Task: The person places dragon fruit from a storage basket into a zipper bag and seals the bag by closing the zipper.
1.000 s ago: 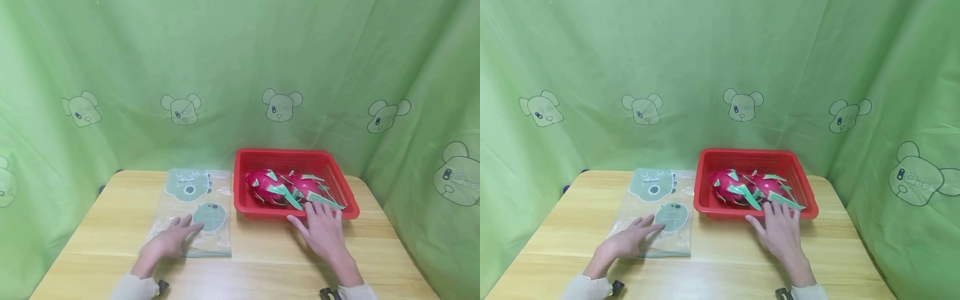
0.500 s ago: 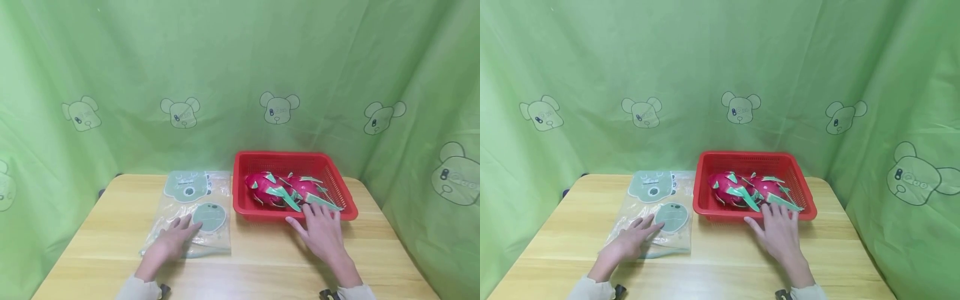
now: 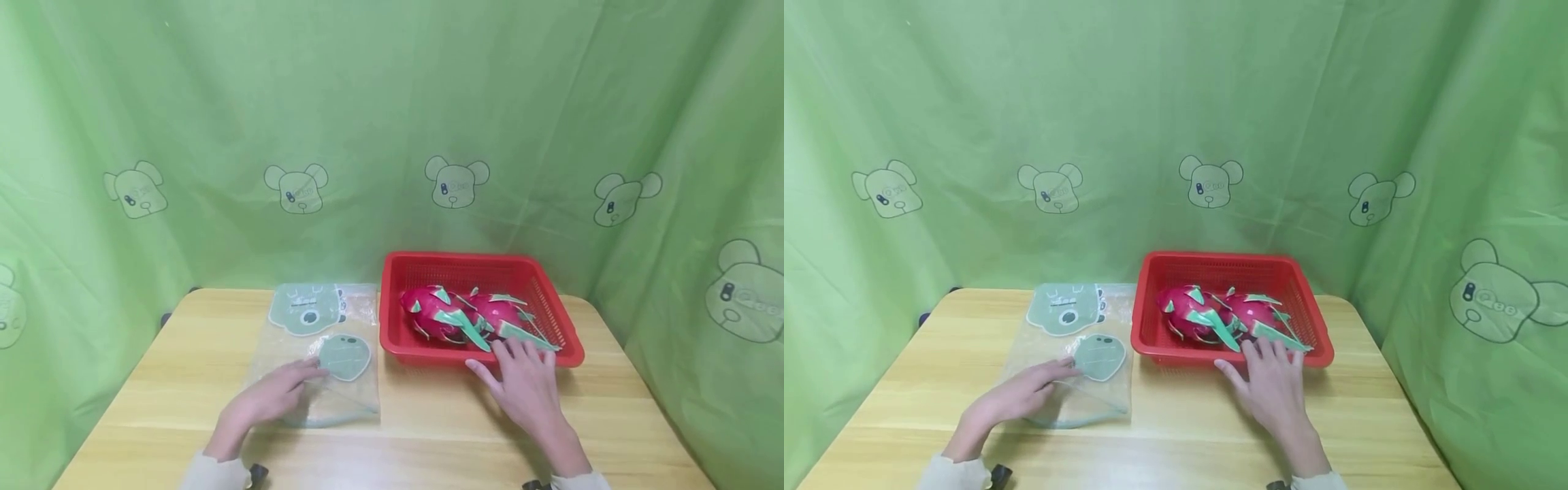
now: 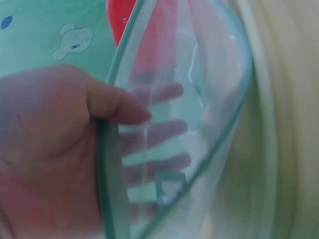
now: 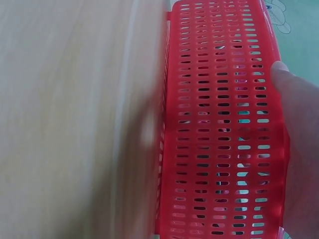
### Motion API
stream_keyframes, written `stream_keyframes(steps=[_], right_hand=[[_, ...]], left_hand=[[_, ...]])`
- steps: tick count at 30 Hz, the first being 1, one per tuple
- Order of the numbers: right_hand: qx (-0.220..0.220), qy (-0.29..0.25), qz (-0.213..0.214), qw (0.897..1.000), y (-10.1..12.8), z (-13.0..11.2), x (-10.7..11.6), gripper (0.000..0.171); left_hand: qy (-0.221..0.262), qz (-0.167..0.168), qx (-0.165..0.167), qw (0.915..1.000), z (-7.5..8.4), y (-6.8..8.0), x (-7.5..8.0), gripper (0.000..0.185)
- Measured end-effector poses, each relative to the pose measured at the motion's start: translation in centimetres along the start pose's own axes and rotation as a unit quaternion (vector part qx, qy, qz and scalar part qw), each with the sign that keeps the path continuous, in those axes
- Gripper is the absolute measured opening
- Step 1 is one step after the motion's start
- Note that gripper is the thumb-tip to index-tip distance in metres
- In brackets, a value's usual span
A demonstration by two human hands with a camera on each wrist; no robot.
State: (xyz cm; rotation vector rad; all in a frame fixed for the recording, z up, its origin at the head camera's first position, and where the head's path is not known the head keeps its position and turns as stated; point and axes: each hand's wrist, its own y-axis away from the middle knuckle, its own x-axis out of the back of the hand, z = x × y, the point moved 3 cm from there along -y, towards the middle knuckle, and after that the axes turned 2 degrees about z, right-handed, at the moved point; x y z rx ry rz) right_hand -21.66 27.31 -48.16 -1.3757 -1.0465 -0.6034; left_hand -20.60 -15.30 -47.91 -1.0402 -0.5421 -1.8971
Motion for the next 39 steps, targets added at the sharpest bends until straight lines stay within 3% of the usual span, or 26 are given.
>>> stream_keyframes(steps=[5,8,14,21,26,34,36,39], right_hand=[[0.006,-0.004,0.013,1.000,0.2,-0.1,0.0,0.063],[0.010,-0.007,0.023,1.000,0.2,-0.2,0.0,0.062],[0.008,-0.008,0.022,1.000,0.0,-0.2,0.0,0.065],[0.008,-0.009,0.015,1.000,-0.2,0.1,0.1,0.067],[0.012,-0.008,0.017,1.000,-0.3,0.2,0.1,0.065],[0.012,-0.010,0.020,1.000,-0.1,0.2,0.2,0.063],[0.012,-0.012,0.021,1.000,0.0,0.2,0.2,0.062],[0.011,-0.017,0.022,1.000,0.0,0.2,0.2,0.062]], left_hand=[[0.045,0.006,-0.073,0.9963,0.2,0.2,0.9,0.040],[0.072,0.013,-0.097,0.9926,0.3,0.1,1.3,0.038],[0.134,0.020,-0.067,0.9885,0.1,-0.2,1.9,0.040],[0.185,0.049,-0.080,0.9782,0.5,0.3,3.2,0.042],[0.214,0.080,-0.065,0.9714,0.7,0.6,4.4,0.042],[0.283,0.135,-0.091,0.9452,1.1,1.1,6.0,0.046],[0.317,0.137,-0.107,0.9325,1.2,1.2,6.4,0.048],[0.394,0.124,-0.134,0.9010,1.5,1.4,6.8,0.051]])
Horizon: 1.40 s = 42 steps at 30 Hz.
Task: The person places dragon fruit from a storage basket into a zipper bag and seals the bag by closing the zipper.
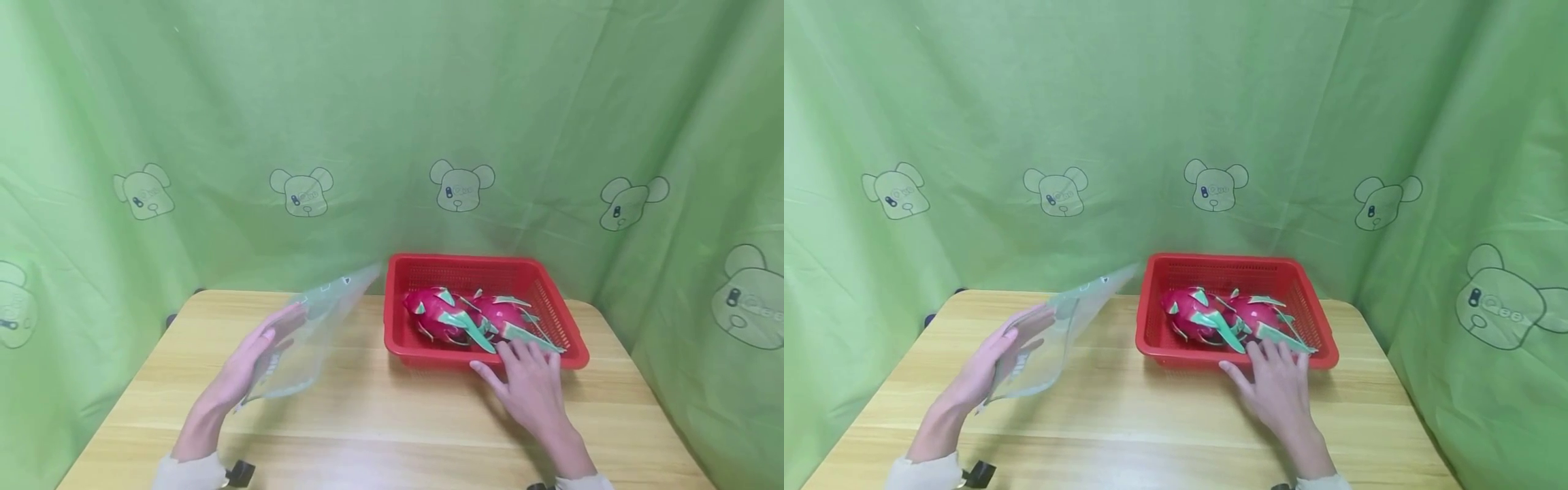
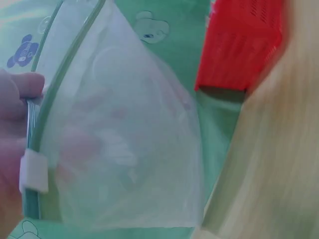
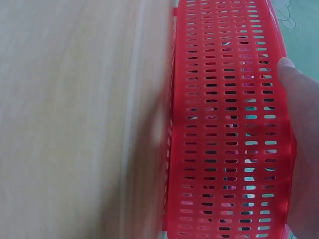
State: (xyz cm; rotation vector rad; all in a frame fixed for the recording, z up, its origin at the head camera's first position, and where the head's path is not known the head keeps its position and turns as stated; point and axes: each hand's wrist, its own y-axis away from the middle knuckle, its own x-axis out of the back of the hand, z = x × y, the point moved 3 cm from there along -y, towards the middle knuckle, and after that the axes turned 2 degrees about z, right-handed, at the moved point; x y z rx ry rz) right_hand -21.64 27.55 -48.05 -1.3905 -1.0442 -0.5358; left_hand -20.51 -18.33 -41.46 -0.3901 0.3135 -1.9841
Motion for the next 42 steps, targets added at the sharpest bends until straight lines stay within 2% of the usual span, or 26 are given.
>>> stream_keyframes(steps=[4,7,9,14,19,23,27,34,39,42], right_hand=[[-0.001,-0.004,-0.001,1.000,0.0,-0.1,0.0,0.061],[0.000,-0.005,-0.001,1.000,0.0,-0.1,0.0,0.062],[0.000,-0.005,0.000,1.000,0.0,0.0,-0.1,0.062],[-0.001,-0.005,0.005,1.000,0.1,0.1,0.0,0.061],[0.002,-0.005,0.008,1.000,0.2,0.1,0.0,0.061],[0.005,-0.006,0.011,1.000,0.2,0.1,0.0,0.061],[0.004,-0.006,0.010,1.000,0.1,0.0,0.0,0.061],[0.001,0.001,0.001,1.000,0.2,0.0,0.1,0.064],[0.006,-0.002,0.008,1.000,0.1,0.0,0.1,0.065],[0.006,-0.003,0.012,1.000,0.2,0.0,0.1,0.064]], left_hand=[[0.115,-0.016,-0.015,0.9931,0.8,0.0,0.1,0.054],[0.151,-0.015,-0.038,0.9877,1.6,0.0,0.2,0.055],[0.149,-0.001,-0.053,0.9874,2.2,0.0,0.2,0.055],[0.107,0.044,-0.092,0.9891,3.6,-0.1,0.1,0.057],[0.091,0.101,-0.151,0.9791,4.6,0.0,0.0,0.057],[0.067,0.164,-0.191,0.9654,5.3,0.3,0.0,0.054],[0.042,0.216,-0.213,0.9519,6.1,0.6,-0.2,0.053],[-0.003,0.263,-0.255,0.9304,7.1,0.6,-0.6,0.053],[0.007,0.321,-0.285,0.9032,7.4,0.5,-0.5,0.051],[0.003,0.374,-0.304,0.8762,7.6,0.3,-0.4,0.049]])
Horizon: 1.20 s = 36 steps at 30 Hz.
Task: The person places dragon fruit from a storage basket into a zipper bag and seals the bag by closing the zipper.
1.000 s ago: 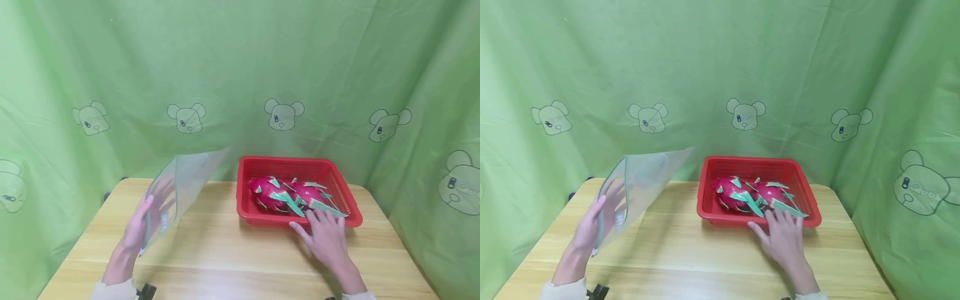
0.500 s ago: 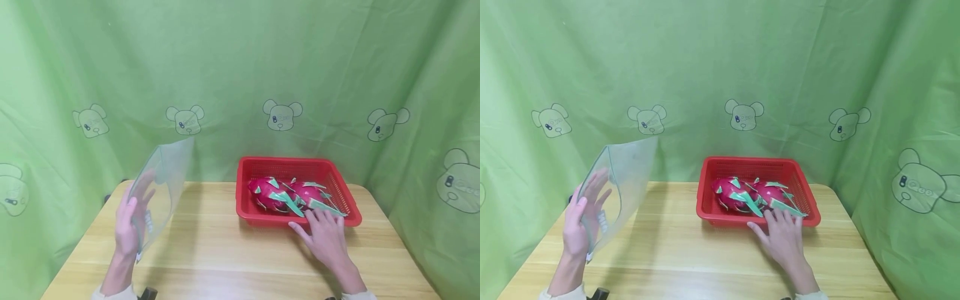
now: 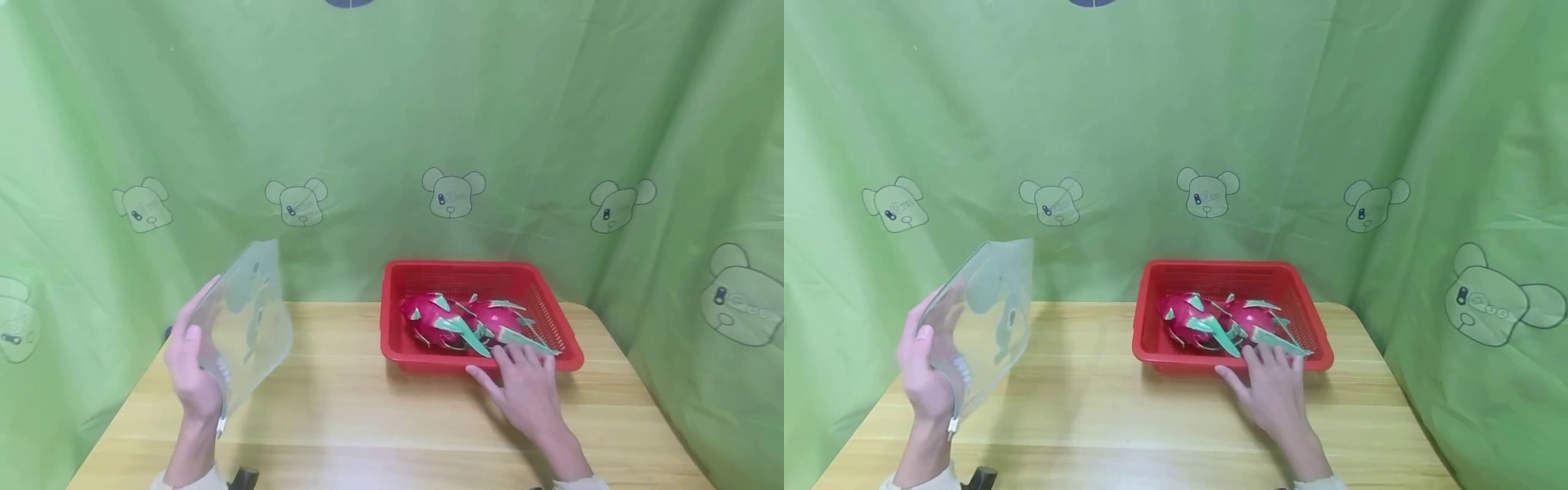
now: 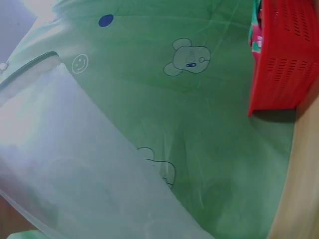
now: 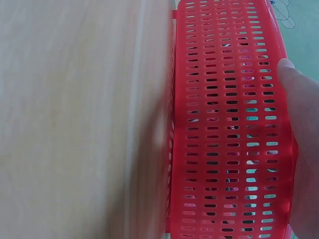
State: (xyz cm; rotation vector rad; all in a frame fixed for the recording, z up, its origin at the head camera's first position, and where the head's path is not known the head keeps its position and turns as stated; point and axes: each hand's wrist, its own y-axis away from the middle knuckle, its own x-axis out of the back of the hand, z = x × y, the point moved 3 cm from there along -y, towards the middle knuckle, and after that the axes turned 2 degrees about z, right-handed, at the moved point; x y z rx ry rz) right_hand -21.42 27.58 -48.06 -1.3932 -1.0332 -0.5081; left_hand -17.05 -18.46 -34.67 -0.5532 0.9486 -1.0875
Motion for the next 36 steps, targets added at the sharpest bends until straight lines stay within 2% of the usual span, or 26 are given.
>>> stream_keyframes(steps=[2,5,9,14,17,21,26,33,36], right_hand=[[0.000,0.000,0.000,1.000,0.0,0.0,0.0,0.064],[-0.002,0.001,-0.001,1.000,0.0,0.0,0.0,0.064],[-0.005,0.001,-0.007,1.000,0.1,-0.1,0.0,0.064],[-0.007,-0.002,-0.014,1.000,-0.1,-0.2,0.2,0.065],[-0.005,-0.010,-0.023,1.000,-0.2,-0.2,0.5,0.066],[-0.007,-0.045,-0.025,0.999,-0.3,0.0,1.0,0.060],[-0.008,-0.108,0.012,0.994,-1.0,-0.3,2.1,0.039],[-0.013,-0.129,0.060,0.990,-3.1,-2.0,3.7,0.029],[-0.004,-0.157,0.071,0.985,-4.4,-3.4,4.3,0.024]], left_hand=[[-0.017,0.034,-0.013,0.9992,0.0,-0.2,-0.1,0.048],[-0.081,0.063,-0.013,0.9947,0.0,-0.2,-0.2,0.047],[-0.152,0.057,-0.006,0.9868,-0.2,-0.4,-0.5,0.048],[-0.173,0.051,-0.021,0.9834,-0.2,-0.8,-1.0,0.047],[-0.198,0.031,-0.033,0.9791,-0.2,-0.8,-1.4,0.048],[-0.230,-0.013,-0.030,0.9727,-0.5,-0.7,-1.9,0.047],[-0.247,-0.050,-0.016,0.9677,-1.0,-0.3,-2.6,0.044],[-0.256,-0.078,0.024,0.9633,-2.2,0.3,-3.7,0.045],[-0.257,-0.090,0.039,0.9615,-2.6,0.6,-4.1,0.044]])
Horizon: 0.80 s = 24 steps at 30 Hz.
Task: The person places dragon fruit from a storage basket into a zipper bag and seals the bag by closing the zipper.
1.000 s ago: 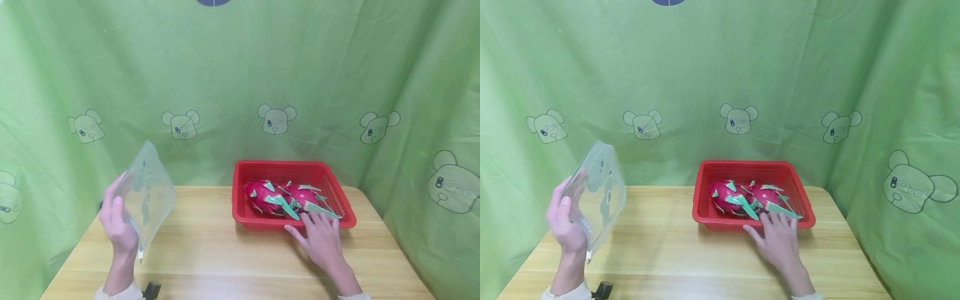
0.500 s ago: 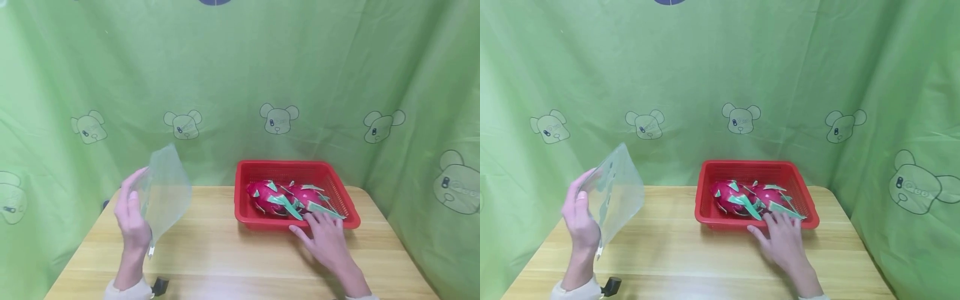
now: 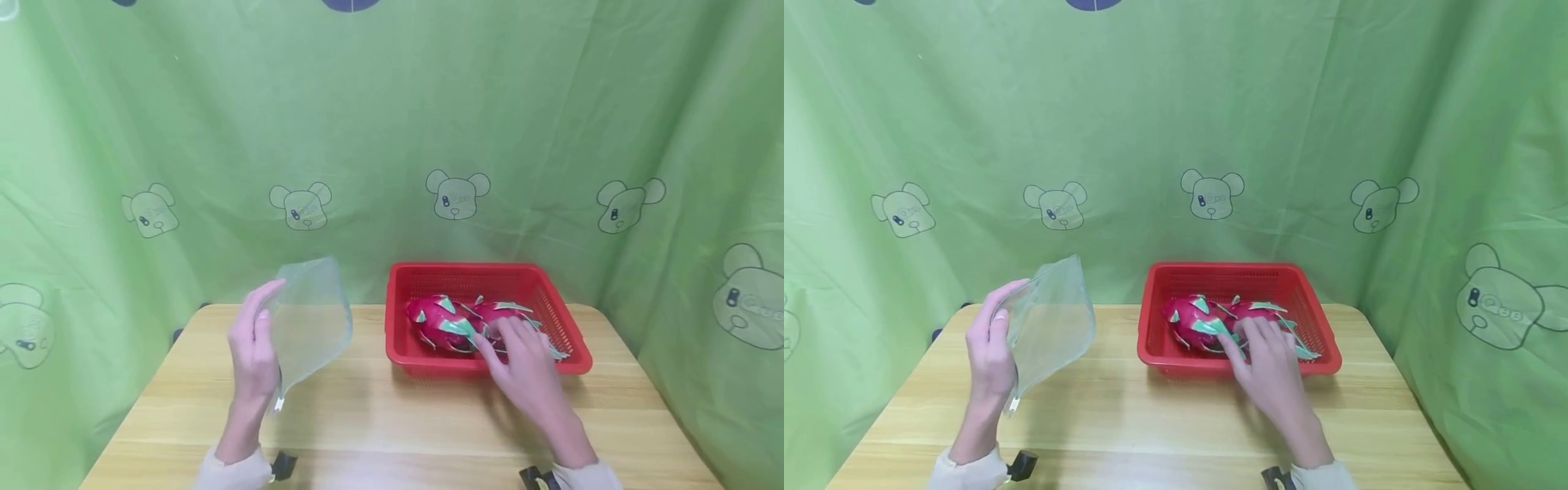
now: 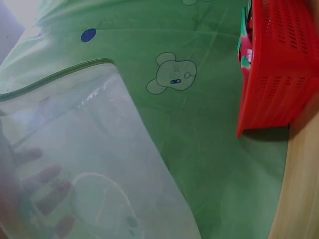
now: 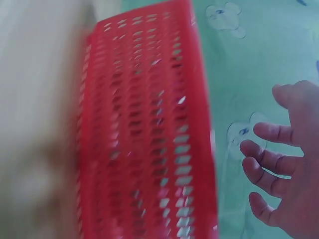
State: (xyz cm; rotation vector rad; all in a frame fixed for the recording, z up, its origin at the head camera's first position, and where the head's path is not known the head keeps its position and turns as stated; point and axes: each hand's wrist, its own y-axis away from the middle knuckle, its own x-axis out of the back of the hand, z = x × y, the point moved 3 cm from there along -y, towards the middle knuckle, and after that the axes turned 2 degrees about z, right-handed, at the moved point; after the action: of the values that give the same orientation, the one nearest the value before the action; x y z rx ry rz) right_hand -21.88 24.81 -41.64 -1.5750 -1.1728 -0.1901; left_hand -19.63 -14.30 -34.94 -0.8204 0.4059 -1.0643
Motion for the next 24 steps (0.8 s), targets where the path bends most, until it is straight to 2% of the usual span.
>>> stream_keyframes(steps=[4,7,9,12,14,15,18,24], right_hand=[[0.006,-0.062,-0.009,0.998,-1.3,-2.9,-0.8,0.023],[-0.015,-0.147,-0.049,0.988,-1.9,-5.7,-2.2,0.028],[-0.040,-0.217,-0.088,0.971,-2.3,-7.5,-3.4,0.031],[-0.080,-0.308,-0.139,0.938,-3.0,-10.2,-5.1,0.038],[-0.102,-0.343,-0.161,0.920,-3.5,-11.6,-6.0,0.043],[-0.111,-0.352,-0.168,0.914,-3.7,-12.2,-6.4,0.046],[-0.131,-0.354,-0.178,0.909,-4.4,-13.4,-7.4,0.046],[-0.135,-0.342,-0.162,0.916,-5.3,-14.5,-8.6,0.014]], left_hand=[[-0.004,-0.010,0.001,0.9999,-0.2,0.2,-0.8,0.041],[-0.006,-0.017,-0.001,0.9998,-0.3,0.3,-1.3,0.040],[-0.007,-0.022,0.000,0.9997,-0.4,0.5,-1.7,0.039],[-0.015,-0.032,0.005,0.9993,-0.4,0.7,-2.0,0.038],[-0.021,-0.042,0.012,0.9988,-0.3,0.9,-2.2,0.039],[-0.024,-0.048,0.015,0.9984,-0.3,1.0,-2.3,0.040],[-0.030,-0.065,0.022,0.9972,-0.3,1.3,-2.7,0.043],[-0.033,-0.078,0.034,0.9958,-0.6,1.7,-3.0,0.042]])
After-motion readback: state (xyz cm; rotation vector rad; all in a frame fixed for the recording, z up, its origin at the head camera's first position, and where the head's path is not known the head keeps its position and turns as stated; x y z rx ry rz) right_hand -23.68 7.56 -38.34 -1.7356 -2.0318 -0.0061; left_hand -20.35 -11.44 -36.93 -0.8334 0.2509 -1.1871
